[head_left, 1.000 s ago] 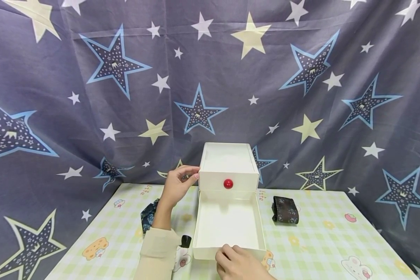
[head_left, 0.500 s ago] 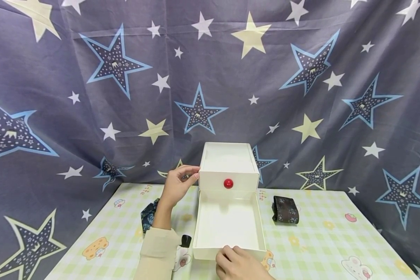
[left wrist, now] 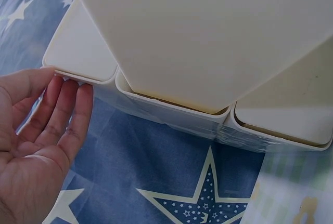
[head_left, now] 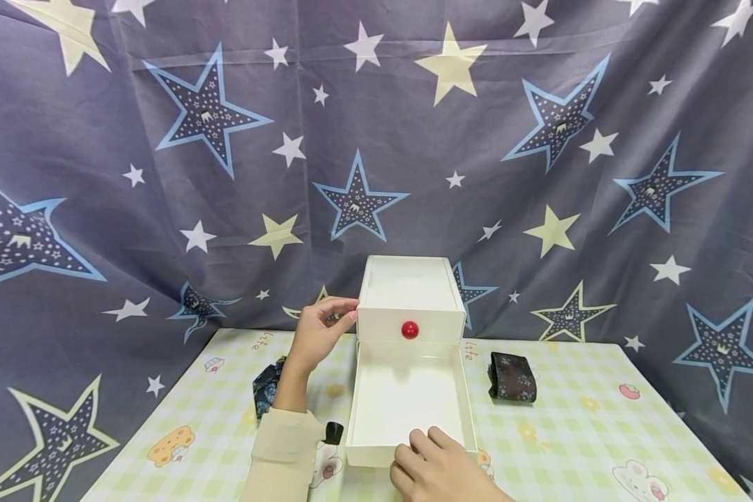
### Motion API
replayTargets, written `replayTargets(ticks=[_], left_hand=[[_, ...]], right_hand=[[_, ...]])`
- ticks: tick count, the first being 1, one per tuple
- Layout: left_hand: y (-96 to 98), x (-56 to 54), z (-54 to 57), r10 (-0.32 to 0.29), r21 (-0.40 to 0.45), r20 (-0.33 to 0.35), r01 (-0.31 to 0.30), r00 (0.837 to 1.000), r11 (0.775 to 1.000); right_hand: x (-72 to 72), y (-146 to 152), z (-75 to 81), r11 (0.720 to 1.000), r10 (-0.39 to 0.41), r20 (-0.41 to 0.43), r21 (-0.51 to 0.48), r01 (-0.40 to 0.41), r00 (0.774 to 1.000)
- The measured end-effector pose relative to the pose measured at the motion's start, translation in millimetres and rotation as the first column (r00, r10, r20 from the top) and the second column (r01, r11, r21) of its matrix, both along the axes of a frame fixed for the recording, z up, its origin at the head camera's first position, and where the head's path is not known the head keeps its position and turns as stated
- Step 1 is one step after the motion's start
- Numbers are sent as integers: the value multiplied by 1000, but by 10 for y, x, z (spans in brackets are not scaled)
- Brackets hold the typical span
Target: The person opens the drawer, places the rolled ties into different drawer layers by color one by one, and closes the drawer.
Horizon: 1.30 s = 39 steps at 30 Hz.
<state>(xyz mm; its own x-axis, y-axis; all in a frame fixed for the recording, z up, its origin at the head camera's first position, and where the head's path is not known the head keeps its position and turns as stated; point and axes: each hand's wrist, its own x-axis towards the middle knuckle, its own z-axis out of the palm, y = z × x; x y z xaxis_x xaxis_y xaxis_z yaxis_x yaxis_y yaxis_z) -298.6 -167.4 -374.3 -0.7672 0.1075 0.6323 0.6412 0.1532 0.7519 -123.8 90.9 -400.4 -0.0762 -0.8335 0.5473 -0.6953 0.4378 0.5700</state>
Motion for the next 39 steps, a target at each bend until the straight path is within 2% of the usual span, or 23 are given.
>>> replayTargets(ticks=[1, 4, 6, 10, 13, 20, 29, 39], left_hand=[[-7, -35, -26, -3, 4, -2, 3, 1000, 1000], [0, -37, -21, 3, 5, 13, -3, 1000, 1000], [3, -37, -17, 7, 5, 20, -7, 1000, 1000], [6, -30, -12, 11, 4, 26, -11, 1000, 1000], [1, -26, -14, 12, 4, 28, -12, 1000, 1000], [-2, -25, -20, 4, 12, 17, -4, 1000, 1000], [-5, -31, -26, -25, 15, -7, 25, 1000, 1000], [0, -27, -21, -18, 6, -19, 19, 1000, 1000]], right_hand=[[-16, 9, 14, 1000, 9, -15, -19, -9, 1000], [-70, 42, 66, 998, 7, -67, -69, -12, 998], [-93, 78, 107, 996, -10, -71, -86, 4, 997], [-101, 157, 187, 992, -66, 19, -103, 67, 998], [-105, 223, 238, 987, -115, 94, -103, 124, 989], [-194, 391, 321, 964, -215, 172, -120, 237, 961], [-425, 673, 339, 938, -251, 205, -188, 290, 946], [-744, 1046, 287, 900, -303, 280, -230, 370, 911]])
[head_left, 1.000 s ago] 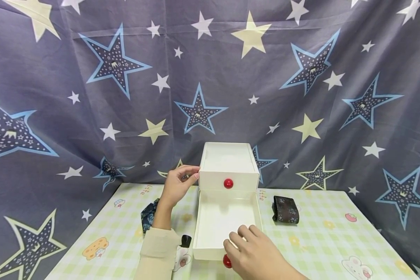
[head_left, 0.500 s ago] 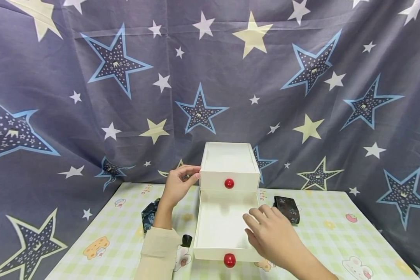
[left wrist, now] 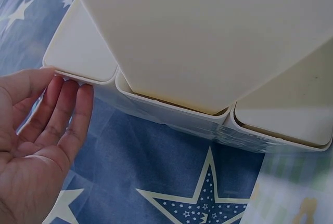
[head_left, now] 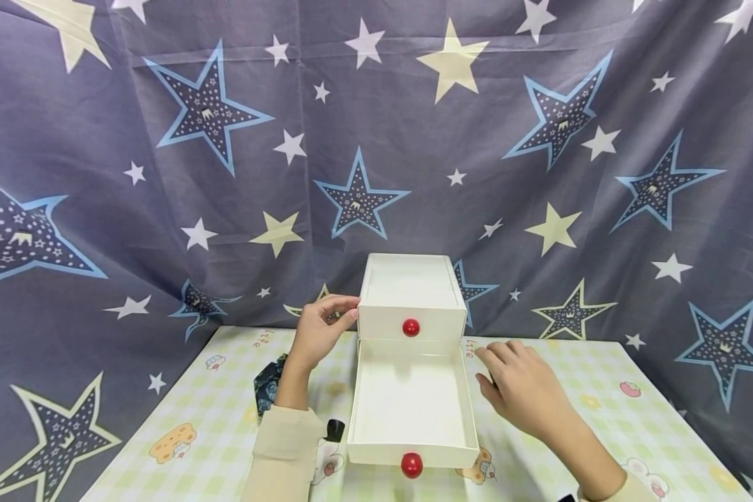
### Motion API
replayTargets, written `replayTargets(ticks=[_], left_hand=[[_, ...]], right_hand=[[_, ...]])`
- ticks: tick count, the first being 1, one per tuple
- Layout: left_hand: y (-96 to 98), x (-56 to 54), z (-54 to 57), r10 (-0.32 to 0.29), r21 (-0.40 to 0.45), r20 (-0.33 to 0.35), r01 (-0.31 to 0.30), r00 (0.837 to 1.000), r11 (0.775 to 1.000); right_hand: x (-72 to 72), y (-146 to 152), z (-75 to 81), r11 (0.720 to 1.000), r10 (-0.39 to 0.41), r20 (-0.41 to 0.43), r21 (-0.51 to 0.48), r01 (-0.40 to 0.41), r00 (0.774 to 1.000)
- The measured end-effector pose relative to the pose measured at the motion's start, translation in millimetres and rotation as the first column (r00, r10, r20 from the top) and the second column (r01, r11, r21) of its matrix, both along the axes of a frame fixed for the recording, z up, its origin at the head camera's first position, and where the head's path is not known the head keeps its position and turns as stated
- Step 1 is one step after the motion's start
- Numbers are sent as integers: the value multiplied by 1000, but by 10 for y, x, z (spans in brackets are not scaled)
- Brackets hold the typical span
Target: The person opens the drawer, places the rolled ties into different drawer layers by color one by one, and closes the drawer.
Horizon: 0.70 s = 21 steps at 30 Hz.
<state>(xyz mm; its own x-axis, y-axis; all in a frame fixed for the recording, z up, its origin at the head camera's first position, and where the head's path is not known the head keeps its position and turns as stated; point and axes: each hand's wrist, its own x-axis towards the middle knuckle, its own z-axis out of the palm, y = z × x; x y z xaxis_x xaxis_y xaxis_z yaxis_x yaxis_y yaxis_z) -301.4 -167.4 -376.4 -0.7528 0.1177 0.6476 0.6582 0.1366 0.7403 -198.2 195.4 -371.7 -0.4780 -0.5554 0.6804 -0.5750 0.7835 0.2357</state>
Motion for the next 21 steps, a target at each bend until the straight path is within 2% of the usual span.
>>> replayTargets(ticks=[8, 15, 21], left_hand=[[5, -1, -1, 4, 7, 15, -4, 1000, 1000], [0, -6, -3, 15, 1, 16, -15, 1000, 1000], [5, -5, -1, 9, -3, 15, -9, 1000, 1000]], right_hand=[[-247, 220, -91, 999, -45, 86, -6, 46, 995], [-464, 356, -226, 997, -70, 117, 32, 67, 991], [-610, 461, -347, 991, -117, 202, 83, 103, 972]])
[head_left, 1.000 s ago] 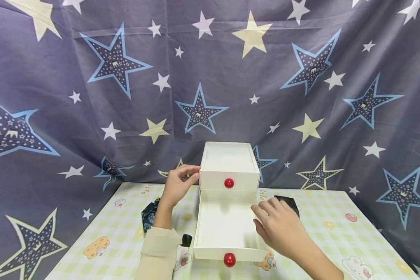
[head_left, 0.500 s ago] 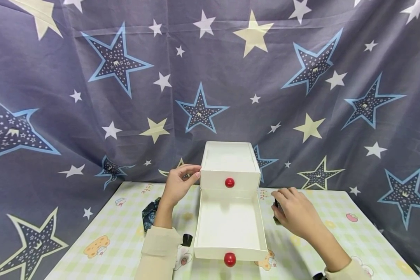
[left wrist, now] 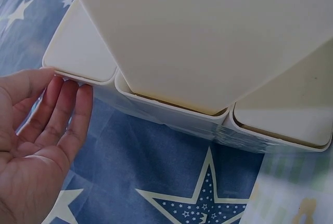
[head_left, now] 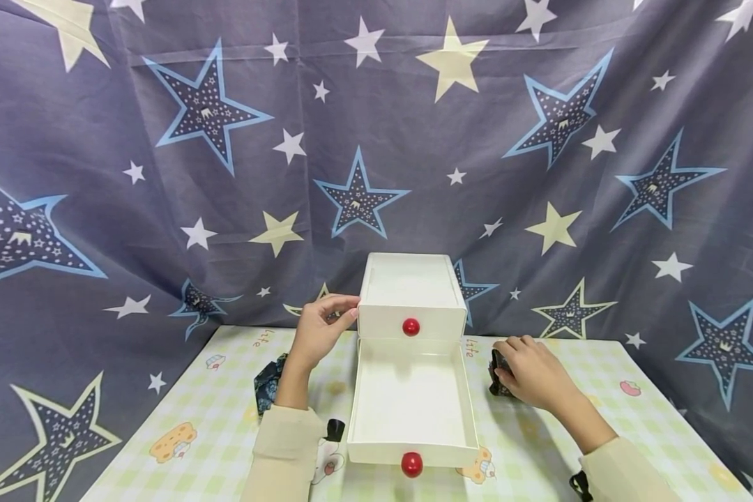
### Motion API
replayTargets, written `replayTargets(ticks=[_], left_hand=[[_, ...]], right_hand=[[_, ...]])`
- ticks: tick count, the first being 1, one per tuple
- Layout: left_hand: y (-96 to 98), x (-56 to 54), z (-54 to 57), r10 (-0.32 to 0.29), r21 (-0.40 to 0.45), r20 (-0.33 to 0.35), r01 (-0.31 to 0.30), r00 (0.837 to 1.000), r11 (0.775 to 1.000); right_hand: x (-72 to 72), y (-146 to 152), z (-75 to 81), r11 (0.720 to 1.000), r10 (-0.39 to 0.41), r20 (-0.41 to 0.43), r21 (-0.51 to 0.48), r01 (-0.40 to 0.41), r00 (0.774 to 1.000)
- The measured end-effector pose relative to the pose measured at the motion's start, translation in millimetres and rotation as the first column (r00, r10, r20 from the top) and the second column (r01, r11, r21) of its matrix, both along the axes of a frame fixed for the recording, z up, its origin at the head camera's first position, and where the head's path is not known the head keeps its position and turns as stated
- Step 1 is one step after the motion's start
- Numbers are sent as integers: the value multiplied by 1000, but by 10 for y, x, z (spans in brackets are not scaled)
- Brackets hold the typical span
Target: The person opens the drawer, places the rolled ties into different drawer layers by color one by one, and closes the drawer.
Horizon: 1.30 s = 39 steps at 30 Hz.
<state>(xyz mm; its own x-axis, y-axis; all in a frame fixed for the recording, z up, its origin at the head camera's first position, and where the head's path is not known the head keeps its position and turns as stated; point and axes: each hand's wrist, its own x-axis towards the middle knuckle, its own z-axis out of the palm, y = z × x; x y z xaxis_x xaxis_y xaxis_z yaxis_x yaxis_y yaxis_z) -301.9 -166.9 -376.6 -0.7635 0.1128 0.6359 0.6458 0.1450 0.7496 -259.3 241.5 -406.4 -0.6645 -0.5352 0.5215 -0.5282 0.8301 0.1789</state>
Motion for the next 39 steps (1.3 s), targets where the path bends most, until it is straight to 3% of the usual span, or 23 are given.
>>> replayTargets(ticks=[7, 16, 22, 27, 34, 39], left_hand=[[9, 15, -2, -5, 3, -2, 5, 1000, 1000], [22, 20, -13, -6, 5, 9, 6, 1000, 1000], [21, 37, 5, 0, 7, 11, -1, 1000, 1000], [18, 34, 13, -1, 2, 8, 1, 1000, 1000], [7, 30, 20, 5, 0, 11, -5, 1000, 1000], [3, 36, 20, 6, -6, 13, -6, 1000, 1000]], right_hand=[[-111, 94, -104, 999, -22, 147, 42, 16, 989], [-204, 182, -231, 997, -67, 325, 62, 49, 943], [-258, 190, -278, 994, -91, 349, 90, 63, 933], [-317, 206, -321, 992, -95, 338, 112, 60, 936], [-388, 188, -348, 995, -67, 318, 88, 41, 946], [-417, 184, -340, 997, -66, 338, 52, 51, 939]])
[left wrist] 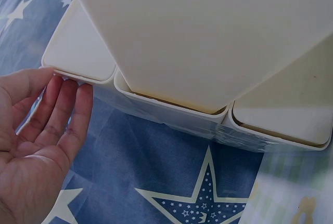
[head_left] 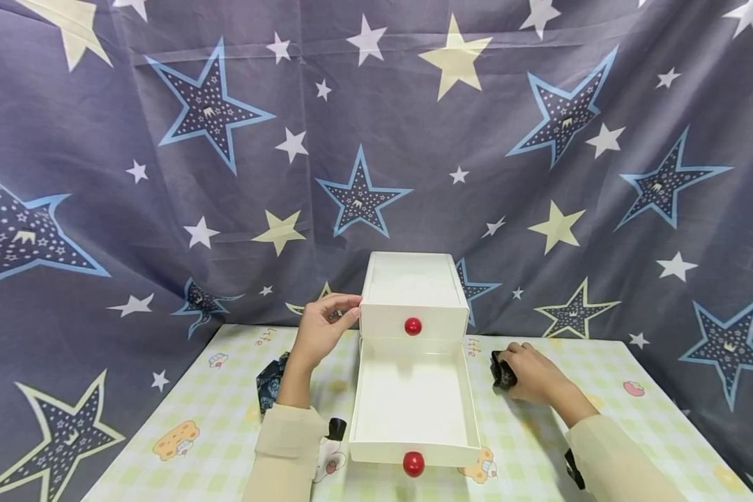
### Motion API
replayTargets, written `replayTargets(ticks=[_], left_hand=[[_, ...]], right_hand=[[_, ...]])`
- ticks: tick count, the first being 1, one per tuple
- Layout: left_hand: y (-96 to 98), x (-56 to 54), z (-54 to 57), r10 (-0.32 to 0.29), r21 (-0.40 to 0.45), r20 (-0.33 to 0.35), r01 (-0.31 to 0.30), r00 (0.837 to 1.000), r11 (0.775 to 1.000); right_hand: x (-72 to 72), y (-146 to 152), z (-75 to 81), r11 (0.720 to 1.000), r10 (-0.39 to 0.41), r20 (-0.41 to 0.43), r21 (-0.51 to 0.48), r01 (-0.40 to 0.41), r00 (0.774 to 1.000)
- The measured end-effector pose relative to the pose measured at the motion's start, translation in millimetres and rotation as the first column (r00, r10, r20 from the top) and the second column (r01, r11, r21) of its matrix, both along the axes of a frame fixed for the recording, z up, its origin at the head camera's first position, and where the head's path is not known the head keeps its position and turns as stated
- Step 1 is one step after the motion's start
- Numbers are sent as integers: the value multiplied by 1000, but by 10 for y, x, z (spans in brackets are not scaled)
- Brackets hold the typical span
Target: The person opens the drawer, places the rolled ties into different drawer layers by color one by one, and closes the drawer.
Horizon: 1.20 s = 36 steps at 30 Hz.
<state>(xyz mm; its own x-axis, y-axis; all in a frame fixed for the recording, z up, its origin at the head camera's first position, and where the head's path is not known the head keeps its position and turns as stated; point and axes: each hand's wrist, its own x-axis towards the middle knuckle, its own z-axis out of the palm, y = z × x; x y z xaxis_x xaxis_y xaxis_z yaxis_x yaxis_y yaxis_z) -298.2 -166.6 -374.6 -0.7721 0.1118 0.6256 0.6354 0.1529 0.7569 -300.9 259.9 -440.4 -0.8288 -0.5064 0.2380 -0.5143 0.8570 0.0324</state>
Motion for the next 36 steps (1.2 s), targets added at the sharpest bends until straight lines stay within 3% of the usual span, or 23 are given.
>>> replayTargets(ticks=[13, 26, 36], left_hand=[[12, -26, 12, -19, 0, -19, 19, 1000, 1000], [14, -8, -10, -23, -1, -2, 23, 1000, 1000], [-12, -29, -23, -8, 1, -14, 8, 1000, 1000]], right_hand=[[-153, 8, -64, 999, -22, -24, 41, 23, 999], [-185, 51, -81, 998, -57, -57, 26, 58, 997], [-175, 97, 75, 997, -64, -155, 29, 69, 986]])
